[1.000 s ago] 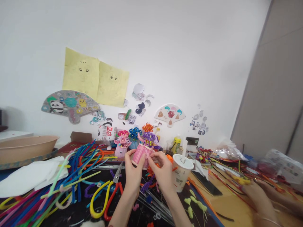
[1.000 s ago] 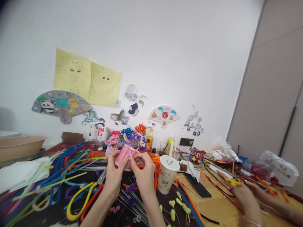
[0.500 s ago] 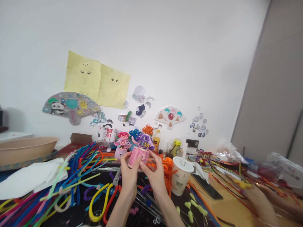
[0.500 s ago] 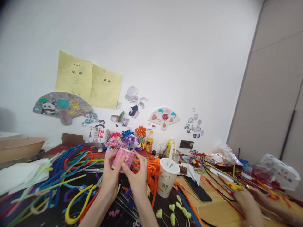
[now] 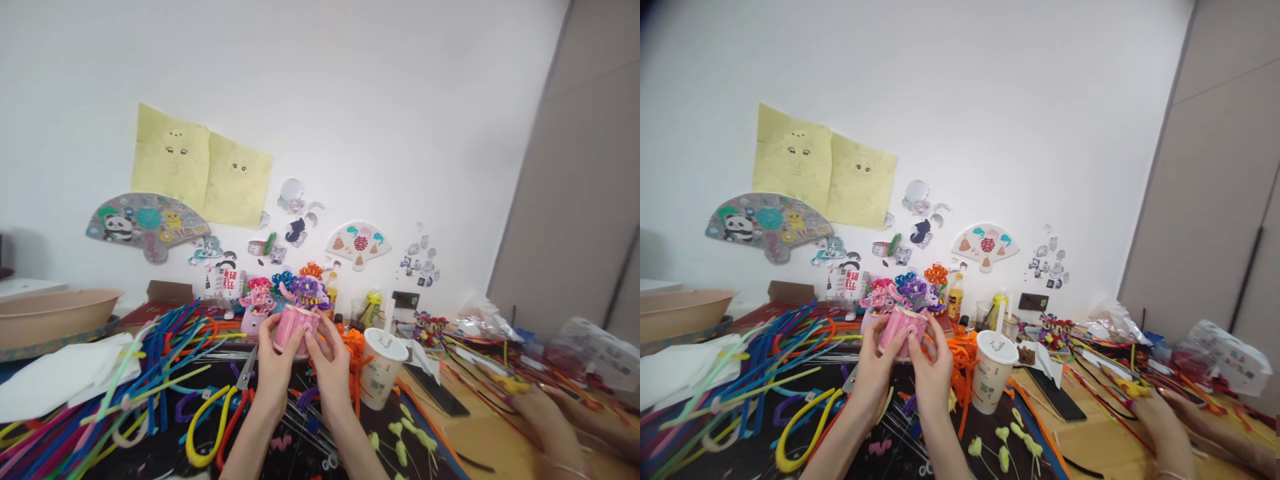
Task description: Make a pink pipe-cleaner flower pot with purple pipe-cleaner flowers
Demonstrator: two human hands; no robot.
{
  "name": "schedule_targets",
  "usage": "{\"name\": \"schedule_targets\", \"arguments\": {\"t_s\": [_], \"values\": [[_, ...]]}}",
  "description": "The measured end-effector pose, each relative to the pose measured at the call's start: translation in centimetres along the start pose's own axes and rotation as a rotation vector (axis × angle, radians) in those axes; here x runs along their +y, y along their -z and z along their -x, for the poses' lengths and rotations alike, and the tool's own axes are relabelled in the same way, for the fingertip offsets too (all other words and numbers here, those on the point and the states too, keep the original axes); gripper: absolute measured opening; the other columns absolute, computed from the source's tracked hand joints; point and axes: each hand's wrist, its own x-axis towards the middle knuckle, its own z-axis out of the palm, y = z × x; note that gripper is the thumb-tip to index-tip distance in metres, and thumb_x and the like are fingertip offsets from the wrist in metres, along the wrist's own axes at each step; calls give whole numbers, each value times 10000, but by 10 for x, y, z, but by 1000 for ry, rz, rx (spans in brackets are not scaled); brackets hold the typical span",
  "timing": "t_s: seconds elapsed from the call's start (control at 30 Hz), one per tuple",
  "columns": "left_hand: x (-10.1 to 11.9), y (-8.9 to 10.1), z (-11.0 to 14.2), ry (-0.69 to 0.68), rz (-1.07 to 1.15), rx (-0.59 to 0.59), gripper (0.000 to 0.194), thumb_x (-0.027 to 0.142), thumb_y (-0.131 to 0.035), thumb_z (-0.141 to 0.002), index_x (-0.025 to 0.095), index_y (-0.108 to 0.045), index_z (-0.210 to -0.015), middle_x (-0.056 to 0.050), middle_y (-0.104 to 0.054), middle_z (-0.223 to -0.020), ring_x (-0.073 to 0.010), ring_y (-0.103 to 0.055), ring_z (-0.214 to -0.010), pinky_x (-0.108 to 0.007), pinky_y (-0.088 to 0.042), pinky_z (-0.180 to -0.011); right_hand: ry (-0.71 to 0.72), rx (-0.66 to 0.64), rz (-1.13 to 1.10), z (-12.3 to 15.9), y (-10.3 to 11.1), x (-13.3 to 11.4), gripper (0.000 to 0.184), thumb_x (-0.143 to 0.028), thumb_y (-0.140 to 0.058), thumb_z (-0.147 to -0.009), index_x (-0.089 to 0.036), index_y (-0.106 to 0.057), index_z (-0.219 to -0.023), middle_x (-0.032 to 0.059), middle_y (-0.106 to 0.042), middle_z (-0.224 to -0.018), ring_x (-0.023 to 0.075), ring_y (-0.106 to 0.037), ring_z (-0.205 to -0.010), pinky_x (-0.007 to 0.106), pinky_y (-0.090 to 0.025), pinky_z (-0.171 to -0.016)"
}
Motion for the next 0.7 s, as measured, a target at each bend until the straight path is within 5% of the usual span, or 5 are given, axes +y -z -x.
{"name": "schedule_targets", "arguments": {"t_s": [0.27,0.7], "values": [[8,11,-4,-145,-282,-195,461,431,-625,-733,194,-501,-1109,-86,-602,-1109,-220,-574,-1036,-358,-451,-911,67,-11,42,-5,7,-6,517,-292,-710,-689,-184,-567,-1174,119,-577,-1252,249,-586,-1084,347,-523,-874],[19,21,-4,-215,-575,-214,476,468,-566,-763,186,-545,-1146,-88,-660,-1081,-228,-639,-957,-343,-504,-859,102,-60,96,-7,12,-5,449,-281,-693,-716,-194,-593,-1145,100,-622,-1187,245,-593,-1074,356,-515,-890]]}}
